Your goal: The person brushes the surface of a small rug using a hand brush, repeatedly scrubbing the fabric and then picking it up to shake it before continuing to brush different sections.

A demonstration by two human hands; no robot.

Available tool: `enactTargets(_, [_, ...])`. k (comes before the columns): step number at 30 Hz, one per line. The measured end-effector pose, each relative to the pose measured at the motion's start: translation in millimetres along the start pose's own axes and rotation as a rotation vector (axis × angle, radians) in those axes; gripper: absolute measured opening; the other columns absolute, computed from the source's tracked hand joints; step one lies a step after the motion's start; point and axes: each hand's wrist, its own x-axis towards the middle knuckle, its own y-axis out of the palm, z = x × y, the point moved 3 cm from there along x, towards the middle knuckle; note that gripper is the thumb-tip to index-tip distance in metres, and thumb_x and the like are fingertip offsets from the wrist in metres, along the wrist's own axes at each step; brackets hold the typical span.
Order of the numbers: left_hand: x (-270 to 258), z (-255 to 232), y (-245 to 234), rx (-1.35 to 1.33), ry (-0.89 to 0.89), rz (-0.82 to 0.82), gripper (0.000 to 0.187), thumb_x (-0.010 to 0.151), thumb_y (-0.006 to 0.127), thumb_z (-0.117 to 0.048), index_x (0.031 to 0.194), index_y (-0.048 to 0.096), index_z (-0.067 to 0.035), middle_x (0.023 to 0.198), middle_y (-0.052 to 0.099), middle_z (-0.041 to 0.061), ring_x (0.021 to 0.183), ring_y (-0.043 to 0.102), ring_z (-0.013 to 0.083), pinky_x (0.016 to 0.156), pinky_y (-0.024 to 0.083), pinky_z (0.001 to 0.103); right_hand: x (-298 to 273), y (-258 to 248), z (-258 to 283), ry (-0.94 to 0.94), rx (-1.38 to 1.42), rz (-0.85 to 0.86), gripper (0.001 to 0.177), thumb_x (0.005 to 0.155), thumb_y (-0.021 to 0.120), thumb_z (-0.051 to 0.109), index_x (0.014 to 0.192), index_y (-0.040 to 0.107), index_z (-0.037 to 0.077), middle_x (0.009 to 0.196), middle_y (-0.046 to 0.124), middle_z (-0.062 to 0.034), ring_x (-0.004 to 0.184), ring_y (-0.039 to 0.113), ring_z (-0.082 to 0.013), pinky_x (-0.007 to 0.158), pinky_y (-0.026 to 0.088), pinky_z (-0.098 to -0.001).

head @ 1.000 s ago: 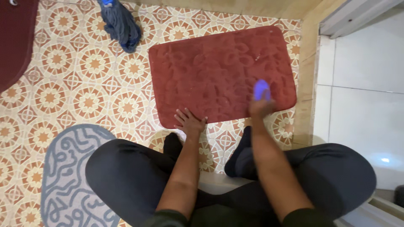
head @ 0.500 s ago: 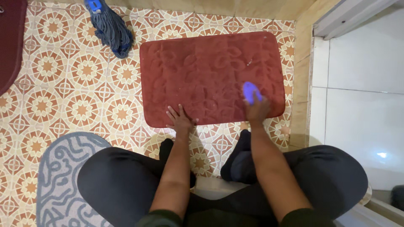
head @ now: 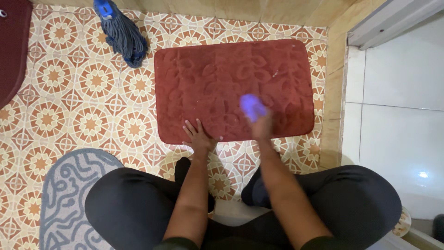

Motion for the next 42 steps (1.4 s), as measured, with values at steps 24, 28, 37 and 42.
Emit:
enactTargets(24, [14, -20, 20, 0.004, -0.022, 0.058, 0.154, 0.064, 0.086, -0.068, 0.162, -0.015, -0.006, 0.169, -0.027, 0.016, 0.157, -0.025, 0.0311, 0.123, -0.002, 0.065, 61, -84, -109, 0.621, -0.351, -0.352, 0.062, 0.073, 0.085, 0.040, 0.125, 0.070, 0.009, 0.092, 0.067, -0.0305, 0.076, 0.065, -0.0475, 0.065, 0.054, -0.0556])
enactTargets(28, [33, -24, 36, 0.054, -0.116, 0.089, 0.157, 0.064, 0.089, -0.064, 0.163, -0.015, 0.000, 0.168, -0.029, 0.019, 0.156, -0.024, 0.0362, 0.120, 0.001, 0.068, 57, -51, -66, 0.373, -0.318, -0.379, 0.052, 0.084, 0.081, 0.040, 0.125, 0.072, 0.011, 0.102, 0.069, -0.0241, 0.087, 0.067, -0.0419, 0.079, 0.054, -0.0508])
enactTargets(37, [15, -72, 54, 0.035, 0.062, 0.099, 0.145, 0.068, 0.090, -0.058, 0.166, -0.007, -0.011, 0.169, -0.027, 0.017, 0.157, -0.022, 0.0412, 0.115, 0.015, 0.078, 31, 4, 35, -0.241, 0.026, 0.037, 0.058, 0.076, 0.083, 0.031, 0.130, 0.073, 0.013, 0.118, 0.063, -0.0269, 0.109, 0.057, -0.0460, 0.090, 0.047, -0.0532])
enactTargets(42, [9, -88, 39, 0.092, -0.037, 0.162, 0.147, 0.068, 0.091, -0.056, 0.164, -0.013, -0.017, 0.168, -0.032, 0.012, 0.157, -0.023, 0.0360, 0.117, 0.016, 0.075, 40, -66, -75, 0.290, -0.119, -0.068, 0.054, 0.088, 0.077, 0.043, 0.133, 0.070, 0.015, 0.121, 0.066, -0.0216, 0.110, 0.062, -0.0414, 0.095, 0.051, -0.0512])
